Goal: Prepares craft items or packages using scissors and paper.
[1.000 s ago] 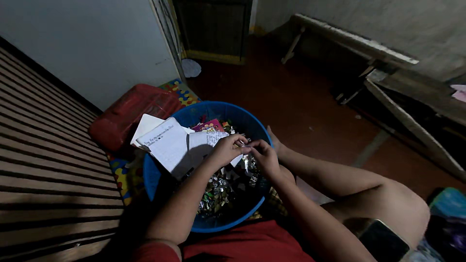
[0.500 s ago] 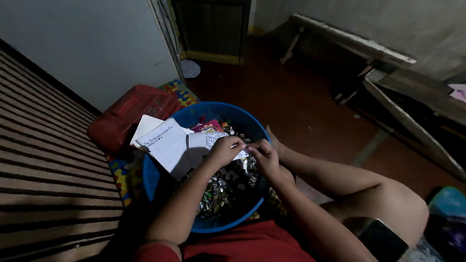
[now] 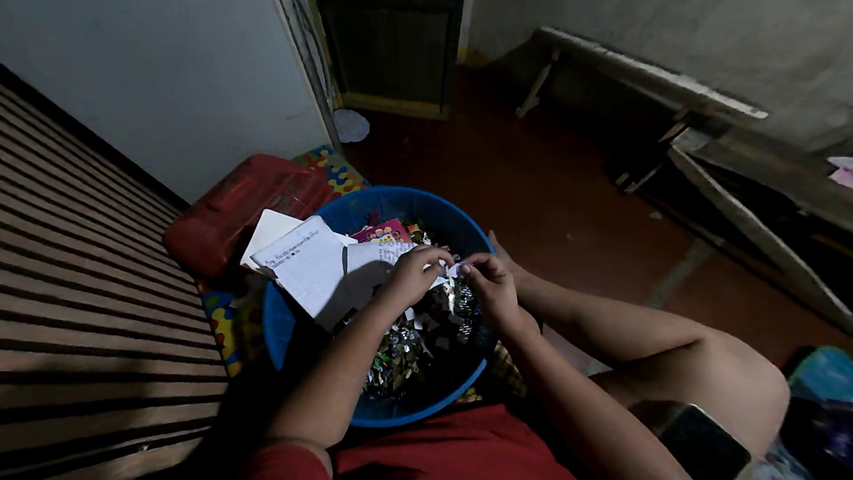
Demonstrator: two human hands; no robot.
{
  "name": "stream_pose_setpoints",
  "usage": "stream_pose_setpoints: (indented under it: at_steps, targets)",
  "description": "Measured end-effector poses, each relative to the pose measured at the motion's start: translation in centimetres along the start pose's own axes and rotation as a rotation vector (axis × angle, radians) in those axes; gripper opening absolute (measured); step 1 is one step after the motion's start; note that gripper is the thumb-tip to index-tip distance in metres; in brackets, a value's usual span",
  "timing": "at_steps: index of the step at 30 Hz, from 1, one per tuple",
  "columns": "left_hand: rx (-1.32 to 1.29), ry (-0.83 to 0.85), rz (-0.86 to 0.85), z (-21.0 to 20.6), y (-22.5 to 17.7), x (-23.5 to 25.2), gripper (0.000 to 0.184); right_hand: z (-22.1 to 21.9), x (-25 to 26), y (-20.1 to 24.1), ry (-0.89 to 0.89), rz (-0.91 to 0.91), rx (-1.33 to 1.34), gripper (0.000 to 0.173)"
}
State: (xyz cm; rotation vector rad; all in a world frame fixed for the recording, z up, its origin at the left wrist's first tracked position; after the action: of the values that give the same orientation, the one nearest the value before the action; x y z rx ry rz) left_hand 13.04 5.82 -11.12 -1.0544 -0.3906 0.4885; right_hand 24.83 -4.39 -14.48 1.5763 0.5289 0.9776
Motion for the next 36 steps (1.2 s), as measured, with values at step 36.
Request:
stream_pose_setpoints:
  at_steps: [36]
  targets:
    - [-0.013, 0.038, 0.214, 2.4, 2.2, 0.2, 0.031, -1.8, -0.1, -0.2, 0.198, -0.041, -0.391, 0.032]
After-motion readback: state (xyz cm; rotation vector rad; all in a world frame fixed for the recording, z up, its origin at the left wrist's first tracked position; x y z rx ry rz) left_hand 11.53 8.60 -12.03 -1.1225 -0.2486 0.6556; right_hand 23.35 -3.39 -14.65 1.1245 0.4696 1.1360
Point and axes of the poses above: each hand's wrist, its own x-axis towards the middle knuckle, its own z-axis out of the back of the hand, y = z × x, the point moved 9 cm from there along x, towards the middle knuckle, and after that the axes turned 9 degrees about -x, right-handed, at the moved point
